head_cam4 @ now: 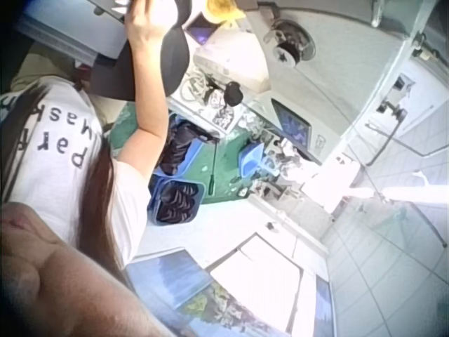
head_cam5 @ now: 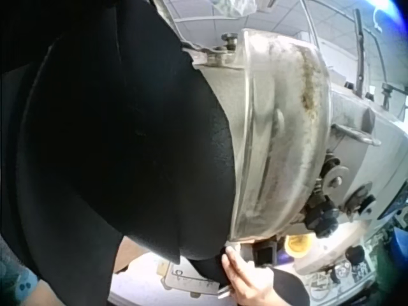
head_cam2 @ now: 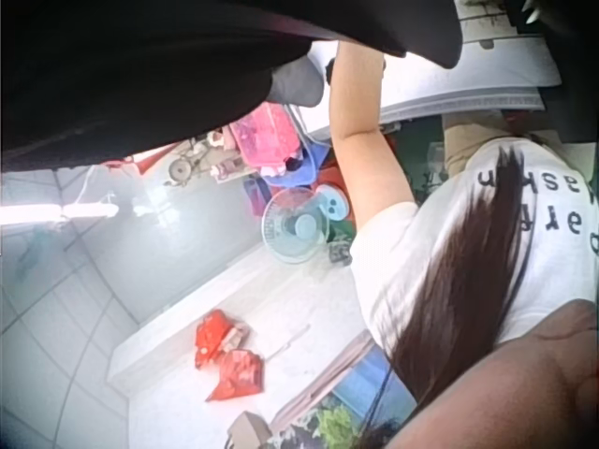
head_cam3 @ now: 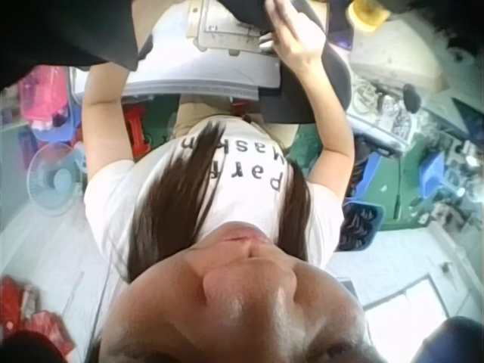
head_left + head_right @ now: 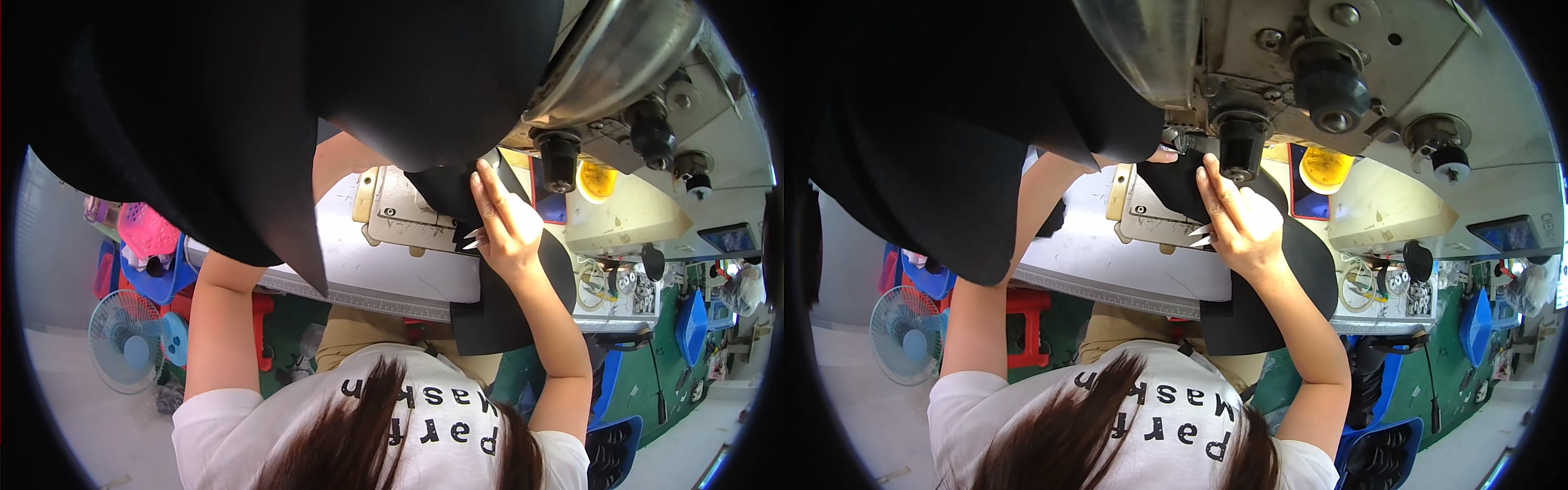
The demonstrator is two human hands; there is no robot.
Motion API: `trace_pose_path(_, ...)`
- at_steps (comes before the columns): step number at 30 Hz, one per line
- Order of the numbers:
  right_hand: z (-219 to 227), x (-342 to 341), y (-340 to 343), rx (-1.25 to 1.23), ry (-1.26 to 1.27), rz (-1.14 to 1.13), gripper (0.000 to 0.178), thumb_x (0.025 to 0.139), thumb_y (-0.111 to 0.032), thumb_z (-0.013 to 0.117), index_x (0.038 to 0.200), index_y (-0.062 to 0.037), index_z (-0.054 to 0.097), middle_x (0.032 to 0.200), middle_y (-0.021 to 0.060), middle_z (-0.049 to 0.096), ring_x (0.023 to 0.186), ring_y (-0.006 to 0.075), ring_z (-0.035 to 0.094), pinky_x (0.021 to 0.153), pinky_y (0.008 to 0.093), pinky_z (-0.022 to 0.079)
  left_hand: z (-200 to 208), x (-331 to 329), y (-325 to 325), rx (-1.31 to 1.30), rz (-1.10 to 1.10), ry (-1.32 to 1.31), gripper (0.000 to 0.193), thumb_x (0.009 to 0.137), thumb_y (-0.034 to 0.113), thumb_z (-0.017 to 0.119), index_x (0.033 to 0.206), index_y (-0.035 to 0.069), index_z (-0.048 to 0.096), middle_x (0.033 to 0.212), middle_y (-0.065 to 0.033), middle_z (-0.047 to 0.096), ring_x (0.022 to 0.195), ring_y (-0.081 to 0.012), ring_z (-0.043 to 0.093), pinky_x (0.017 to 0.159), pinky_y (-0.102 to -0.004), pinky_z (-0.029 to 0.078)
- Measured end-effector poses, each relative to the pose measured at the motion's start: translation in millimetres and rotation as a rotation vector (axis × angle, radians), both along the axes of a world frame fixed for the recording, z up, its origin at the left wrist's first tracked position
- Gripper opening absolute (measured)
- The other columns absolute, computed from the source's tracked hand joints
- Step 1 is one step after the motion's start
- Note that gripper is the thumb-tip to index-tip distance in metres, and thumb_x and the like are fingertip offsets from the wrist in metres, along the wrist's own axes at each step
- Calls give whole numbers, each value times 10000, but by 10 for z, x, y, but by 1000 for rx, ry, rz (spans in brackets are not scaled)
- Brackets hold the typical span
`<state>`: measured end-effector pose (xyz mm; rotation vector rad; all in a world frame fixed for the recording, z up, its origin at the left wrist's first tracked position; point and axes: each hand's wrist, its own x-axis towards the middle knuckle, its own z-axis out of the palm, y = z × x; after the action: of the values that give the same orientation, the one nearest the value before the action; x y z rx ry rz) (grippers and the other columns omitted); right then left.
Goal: Stitch pieces of black leather or synthetic fabric using an industrial sewing machine to assemble shoe uppers.
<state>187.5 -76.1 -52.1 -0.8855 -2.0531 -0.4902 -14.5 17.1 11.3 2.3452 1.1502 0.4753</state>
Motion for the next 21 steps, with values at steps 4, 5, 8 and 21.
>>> trace_pose_path(4, -43, 68, -19, -45, 14, -51, 616, 490, 12, 595, 1105, 37, 611, 1230, 162, 555, 567, 176, 555, 543, 264, 476, -220, 86, 126, 60, -46, -64, 369, 739, 359, 750, 812, 35, 589, 750, -49, 575, 697, -171, 545, 632, -287, 442)
trace_pose_path(5, -17, 94, -40, -41, 21, -57, 616, 490, 12, 595, 1105, 37, 611, 1230, 162, 555, 567, 176, 555, 543, 264, 476, -200, 91, 106, 82, -52, -68, 370, 740, 358, 749, 818, 34, 589, 756, -52, 576, 704, -174, 546, 637, -289, 443)
trace_pose_path(8, -9, 18, -23, -40, 36, -29, 622, 494, 11, 599, 1116, 32, 609, 1227, 157, 558, 576, 182, 563, 549, 265, 480, -255, -116, -4, 140, -20, -89, 374, 742, 356, 747, 835, 31, 589, 775, -59, 579, 723, -180, 549, 653, -293, 443)
trace_pose_path(21, 53, -17, -32, -96, 1, -45, 650, 479, 30, 616, 1129, 8, 607, 1238, 132, 552, 643, 175, 583, 577, 265, 491, -489, -280, 491, 381, 43, -229, 396, 750, 347, 738, 908, 16, 587, 858, -89, 591, 808, -209, 561, 718, -312, 444)
